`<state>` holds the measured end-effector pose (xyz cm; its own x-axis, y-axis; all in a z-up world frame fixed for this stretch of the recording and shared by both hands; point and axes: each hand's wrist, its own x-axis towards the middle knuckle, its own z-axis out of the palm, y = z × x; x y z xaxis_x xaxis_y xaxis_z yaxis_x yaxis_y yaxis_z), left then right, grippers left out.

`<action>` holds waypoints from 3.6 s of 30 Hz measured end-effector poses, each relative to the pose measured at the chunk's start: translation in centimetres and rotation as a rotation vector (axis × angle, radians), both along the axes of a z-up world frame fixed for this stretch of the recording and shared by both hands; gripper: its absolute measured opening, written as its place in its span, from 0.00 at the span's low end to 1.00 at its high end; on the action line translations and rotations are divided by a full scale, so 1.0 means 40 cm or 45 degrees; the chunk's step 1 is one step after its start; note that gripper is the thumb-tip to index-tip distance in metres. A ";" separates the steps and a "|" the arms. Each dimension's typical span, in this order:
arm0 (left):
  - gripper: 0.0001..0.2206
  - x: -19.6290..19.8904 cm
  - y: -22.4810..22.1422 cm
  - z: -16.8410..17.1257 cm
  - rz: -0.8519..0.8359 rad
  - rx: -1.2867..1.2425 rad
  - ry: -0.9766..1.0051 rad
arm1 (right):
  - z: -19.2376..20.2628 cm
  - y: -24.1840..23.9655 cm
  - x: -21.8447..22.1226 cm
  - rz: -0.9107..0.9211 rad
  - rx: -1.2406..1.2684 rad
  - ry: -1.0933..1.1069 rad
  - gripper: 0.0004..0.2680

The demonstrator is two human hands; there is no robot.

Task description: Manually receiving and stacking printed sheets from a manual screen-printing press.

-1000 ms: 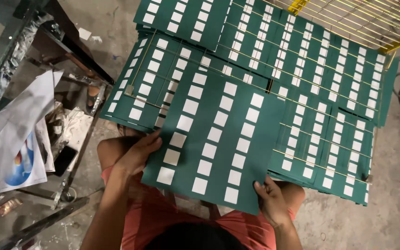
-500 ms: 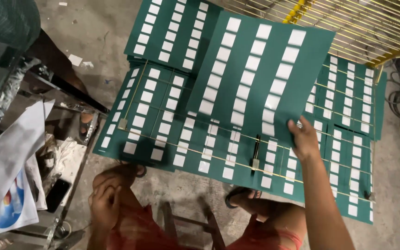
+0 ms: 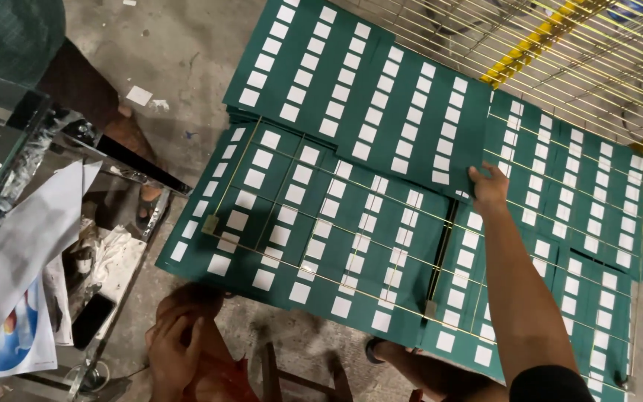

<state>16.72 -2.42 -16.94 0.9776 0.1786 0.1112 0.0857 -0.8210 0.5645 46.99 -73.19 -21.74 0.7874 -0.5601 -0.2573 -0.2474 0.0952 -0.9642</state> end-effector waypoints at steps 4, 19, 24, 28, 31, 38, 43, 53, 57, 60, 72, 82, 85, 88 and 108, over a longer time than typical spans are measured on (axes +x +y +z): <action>0.11 0.002 0.004 -0.027 -0.002 0.072 -0.005 | -0.017 -0.018 0.042 0.005 -0.068 -0.001 0.16; 0.11 0.010 0.001 0.000 0.001 0.109 0.089 | 0.092 0.052 0.044 -0.067 -0.746 0.382 0.16; 0.10 0.016 -0.007 -0.006 0.003 0.042 -0.060 | 0.176 0.175 -0.070 0.168 -1.727 -0.162 0.22; 0.09 0.024 -0.003 0.010 -0.055 0.058 -0.149 | 0.275 0.488 -0.341 0.339 -1.617 -0.345 0.19; 0.08 0.014 -0.003 0.026 -0.081 -0.072 -0.186 | 0.273 0.682 -0.579 0.402 -1.355 -0.224 0.20; 0.05 -0.043 0.032 0.006 -0.048 0.005 -0.153 | 0.304 0.941 -0.966 0.922 -0.637 0.065 0.12; 0.08 -0.065 0.056 -0.057 0.001 0.014 -0.036 | 0.318 0.960 -1.040 1.415 -0.611 0.189 0.12; 0.14 -0.127 0.014 -0.087 -0.055 -0.236 0.005 | 0.413 0.979 -0.998 1.363 -0.886 0.056 0.14; 0.17 -0.160 -0.060 -0.033 -0.155 0.075 0.079 | 0.339 0.936 -0.949 1.064 -1.177 -0.142 0.19; 0.16 -0.165 -0.076 -0.049 -0.183 0.483 0.063 | 0.259 0.854 -0.908 0.839 -1.198 -0.079 0.22; 0.16 -0.135 -0.080 0.010 -0.217 0.525 0.299 | 0.099 0.647 -0.924 0.469 -1.530 0.702 0.34; 0.15 -0.140 -0.092 0.007 -0.181 0.604 0.204 | 0.095 0.633 -0.919 0.542 -1.345 0.681 0.33; 0.15 -0.146 -0.092 -0.010 -0.186 0.653 0.079 | 0.149 0.700 -0.890 0.542 -1.305 0.637 0.33; 0.17 -0.130 -0.094 -0.035 -0.203 0.561 0.306 | 0.267 0.826 -0.821 0.701 -1.440 0.404 0.32; 0.16 -0.177 -0.028 -0.095 -0.122 -0.056 0.123 | 0.623 2.139 -0.348 1.720 -0.517 -0.675 0.15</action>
